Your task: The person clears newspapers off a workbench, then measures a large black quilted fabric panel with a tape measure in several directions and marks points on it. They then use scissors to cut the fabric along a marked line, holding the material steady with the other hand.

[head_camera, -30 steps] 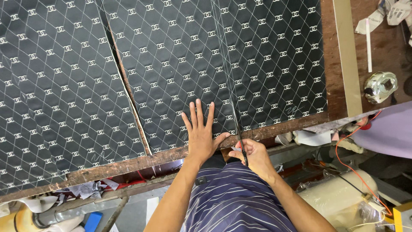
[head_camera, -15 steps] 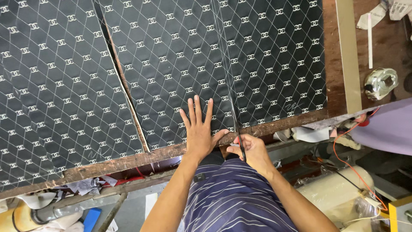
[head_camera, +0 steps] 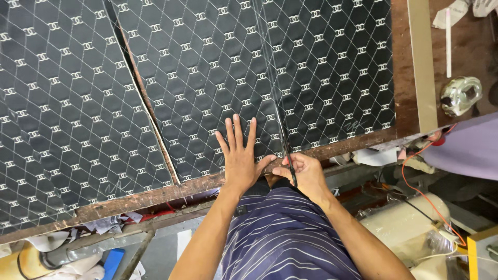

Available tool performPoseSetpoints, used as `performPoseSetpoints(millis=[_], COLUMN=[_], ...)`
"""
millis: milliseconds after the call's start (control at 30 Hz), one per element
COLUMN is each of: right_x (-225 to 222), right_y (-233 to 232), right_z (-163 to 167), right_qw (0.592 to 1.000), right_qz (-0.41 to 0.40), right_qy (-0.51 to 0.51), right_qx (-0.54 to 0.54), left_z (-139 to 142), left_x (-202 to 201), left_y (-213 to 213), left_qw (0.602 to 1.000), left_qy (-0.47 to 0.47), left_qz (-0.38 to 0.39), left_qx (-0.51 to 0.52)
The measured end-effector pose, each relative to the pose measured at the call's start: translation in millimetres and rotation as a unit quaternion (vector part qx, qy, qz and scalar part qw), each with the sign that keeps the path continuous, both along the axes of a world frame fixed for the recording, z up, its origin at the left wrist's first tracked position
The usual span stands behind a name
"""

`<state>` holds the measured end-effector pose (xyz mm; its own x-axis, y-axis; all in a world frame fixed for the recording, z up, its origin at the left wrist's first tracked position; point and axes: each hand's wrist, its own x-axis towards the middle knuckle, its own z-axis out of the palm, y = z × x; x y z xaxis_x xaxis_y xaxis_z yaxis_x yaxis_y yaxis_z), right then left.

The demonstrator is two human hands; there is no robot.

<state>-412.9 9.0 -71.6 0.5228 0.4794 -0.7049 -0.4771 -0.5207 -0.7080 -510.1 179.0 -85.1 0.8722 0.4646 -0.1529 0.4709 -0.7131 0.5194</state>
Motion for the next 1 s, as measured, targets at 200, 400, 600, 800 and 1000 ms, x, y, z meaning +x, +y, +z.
performPoseSetpoints(millis=[200, 400, 600, 800, 1000], right_x=[16, 23, 27, 42, 45], right_y=[16, 29, 34, 52, 55], right_z=[3, 1, 4, -5, 0], right_qw=[0.999, 1.0, 0.998, 0.997, 0.999], right_qz=[-0.003, -0.013, 0.029, 0.032, -0.003], right_qy=[0.002, 0.004, -0.05, -0.057, 0.013], right_qx=[0.042, 0.027, 0.007, 0.038, 0.039], left_z=[1, 3, 1, 3, 4], left_x=[0, 1, 3, 7, 9], left_y=[1, 3, 4, 7, 9], left_qw=[1.0, 1.0, 0.997, 0.997, 0.993], left_qy=[0.004, 0.013, 0.068, 0.076, 0.108], left_qz=[-0.004, -0.012, -0.022, -0.014, -0.029], left_qx=[0.006, 0.02, 0.017, 0.015, 0.039])
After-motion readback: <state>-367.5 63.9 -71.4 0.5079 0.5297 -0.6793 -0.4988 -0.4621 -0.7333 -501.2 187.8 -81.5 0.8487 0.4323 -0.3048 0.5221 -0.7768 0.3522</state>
